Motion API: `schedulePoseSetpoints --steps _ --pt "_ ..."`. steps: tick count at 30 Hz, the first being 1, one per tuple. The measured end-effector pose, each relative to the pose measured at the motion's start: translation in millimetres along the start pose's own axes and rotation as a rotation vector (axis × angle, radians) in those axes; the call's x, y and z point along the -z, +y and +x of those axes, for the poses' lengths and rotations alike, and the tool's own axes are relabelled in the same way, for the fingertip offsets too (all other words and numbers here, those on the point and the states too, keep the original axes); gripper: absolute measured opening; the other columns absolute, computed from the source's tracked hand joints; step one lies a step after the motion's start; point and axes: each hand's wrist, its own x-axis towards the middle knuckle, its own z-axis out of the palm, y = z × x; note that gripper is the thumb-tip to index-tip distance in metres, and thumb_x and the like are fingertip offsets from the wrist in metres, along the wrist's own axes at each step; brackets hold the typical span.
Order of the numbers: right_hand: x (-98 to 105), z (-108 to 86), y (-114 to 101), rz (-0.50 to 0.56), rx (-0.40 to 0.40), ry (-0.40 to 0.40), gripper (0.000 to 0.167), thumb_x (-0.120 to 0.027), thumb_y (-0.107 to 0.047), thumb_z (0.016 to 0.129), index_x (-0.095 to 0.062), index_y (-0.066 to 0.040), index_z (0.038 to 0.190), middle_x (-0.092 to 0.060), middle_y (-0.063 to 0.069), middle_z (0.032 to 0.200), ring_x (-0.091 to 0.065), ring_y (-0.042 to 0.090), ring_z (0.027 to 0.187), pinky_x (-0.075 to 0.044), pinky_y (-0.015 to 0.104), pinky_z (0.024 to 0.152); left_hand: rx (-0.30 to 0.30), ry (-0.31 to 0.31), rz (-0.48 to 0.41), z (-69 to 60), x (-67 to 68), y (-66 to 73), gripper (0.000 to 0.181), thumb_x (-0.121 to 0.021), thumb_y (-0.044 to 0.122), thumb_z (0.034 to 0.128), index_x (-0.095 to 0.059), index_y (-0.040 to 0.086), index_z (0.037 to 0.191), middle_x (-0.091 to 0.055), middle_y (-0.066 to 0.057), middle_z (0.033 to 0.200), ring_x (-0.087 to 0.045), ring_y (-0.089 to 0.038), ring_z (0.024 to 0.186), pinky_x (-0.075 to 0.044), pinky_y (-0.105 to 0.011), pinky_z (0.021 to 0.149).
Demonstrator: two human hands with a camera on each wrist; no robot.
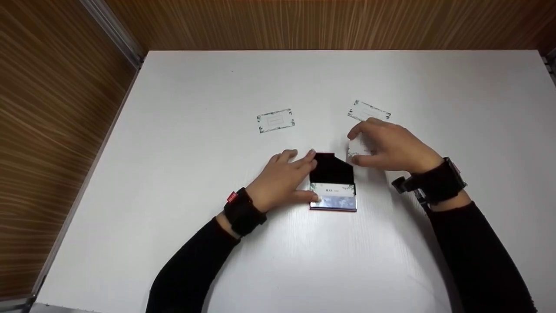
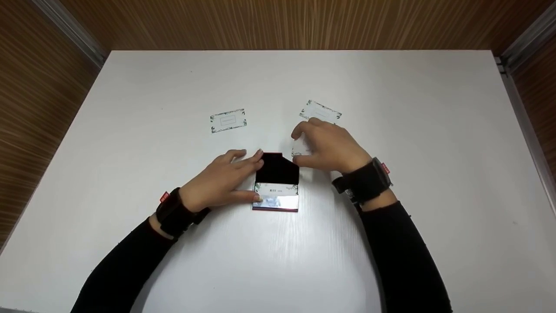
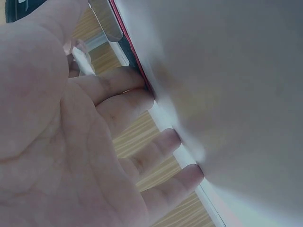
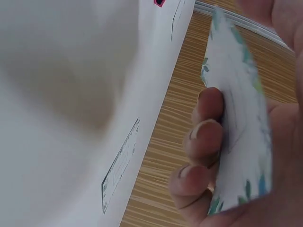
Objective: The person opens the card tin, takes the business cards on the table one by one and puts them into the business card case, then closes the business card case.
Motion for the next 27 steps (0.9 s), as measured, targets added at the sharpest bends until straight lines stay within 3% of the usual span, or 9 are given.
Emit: schedulePoseSetpoints --steps 2,6,10,13,17,22,24,27 --pt "0.5 -0.1 0.1 0.001 0.024 0.012 0.041 -0.068 -0.015 0.084 -0.065 -0.017 0.124 -0.061 -0.001 0.111 -0.048 0.018 0.081 -0.042 0.037 0.076 0.001 -0.003 -0.005 0.4 -0.1 0.3 0.086 -0.057 0.068 0.0889 -0.037 0.017 0.156 -0.021 0.002 0.165 -0.025 -0.033 0.148 -0.023 -0.05 0.119" --pt "1.9 -0.1 0.8 0.011 0.058 0.038 0.059 -0.053 0.006 0.08 -0.063 -0.018 0.133 -0.063 0.002 0.121 -0.051 0.019 0.083 -0.043 0.037 0.076 0.004 -0.006 -0.001 1.1 0.1 0.8 0.087 -0.057 0.068 0.0887 -0.036 0.018 0.156 -0.021 0.003 0.166 -0.024 -0.033 0.148 -0.023 -0.05 0.119" --pt "2.9 0.1 1.4 0.032 0.076 0.053 0.077 -0.049 0.014 0.078 -0.054 -0.025 0.144 -0.062 0.005 0.132 -0.057 0.02 0.096 -0.046 0.04 0.082 0.005 -0.005 0.007 1.7 0.6 1.0 0.086 -0.058 0.068 0.0885 -0.037 0.018 0.156 -0.022 0.003 0.165 -0.025 -0.033 0.148 -0.024 -0.05 0.118" --pt "2.8 -0.2 1.8 0.037 0.088 0.073 0.085 -0.049 0.014 0.078 -0.047 -0.032 0.149 -0.063 0.005 0.127 -0.056 0.019 0.089 -0.046 0.038 0.078 0.005 -0.004 0.008 1.9 1.2 1.3 0.086 -0.058 0.068 0.0882 -0.038 0.017 0.155 -0.023 0.002 0.165 -0.026 -0.033 0.147 -0.025 -0.05 0.118" --pt "2.6 -0.3 1.9 0.052 0.097 0.135 0.067 -0.055 0.008 0.081 -0.058 -0.028 0.138 -0.064 -0.002 0.115 -0.044 0.016 0.067 -0.041 0.032 0.068 0.005 -0.004 0.009 2.5 1.7 1.9 0.086 -0.058 0.068 0.0881 -0.038 0.017 0.155 -0.023 0.002 0.165 -0.026 -0.034 0.147 -0.025 -0.05 0.118" --pt "2.6 0.6 0.6 0.088 0.097 0.259 0.026 -0.063 -0.002 0.084 -0.063 -0.016 0.106 -0.069 -0.005 0.094 -0.049 0.013 0.067 -0.039 0.028 0.067 0.005 -0.005 -0.002 2.5 2.1 2.3 0.087 -0.059 0.067 0.0879 -0.037 0.017 0.155 -0.022 0.002 0.165 -0.026 -0.034 0.148 -0.024 -0.05 0.118" --pt "2.3 1.0 0.5 0.096 0.107 0.306 0.02 -0.064 -0.002 0.083 -0.061 -0.013 0.099 -0.067 -0.005 0.085 -0.05 0.012 0.067 -0.039 0.025 0.066 0.007 -0.007 -0.007 2.2 2.3 2.3 0.087 -0.059 0.067 0.0878 -0.037 0.017 0.155 -0.022 0.002 0.165 -0.026 -0.034 0.148 -0.024 -0.05 0.118" --pt "1.4 1.7 0.5 0.114 0.132 0.352 0.025 -0.062 0.001 0.08 -0.062 -0.012 0.102 -0.068 -0.004 0.085 -0.052 0.011 0.068 -0.039 0.022 0.065 0.008 -0.01 -0.01 1.7 2.8 2.6 0.087 -0.059 0.067 0.0878 -0.037 0.017 0.155 -0.022 0.002 0.165 -0.026 -0.034 0.148 -0.024 -0.05 0.119"
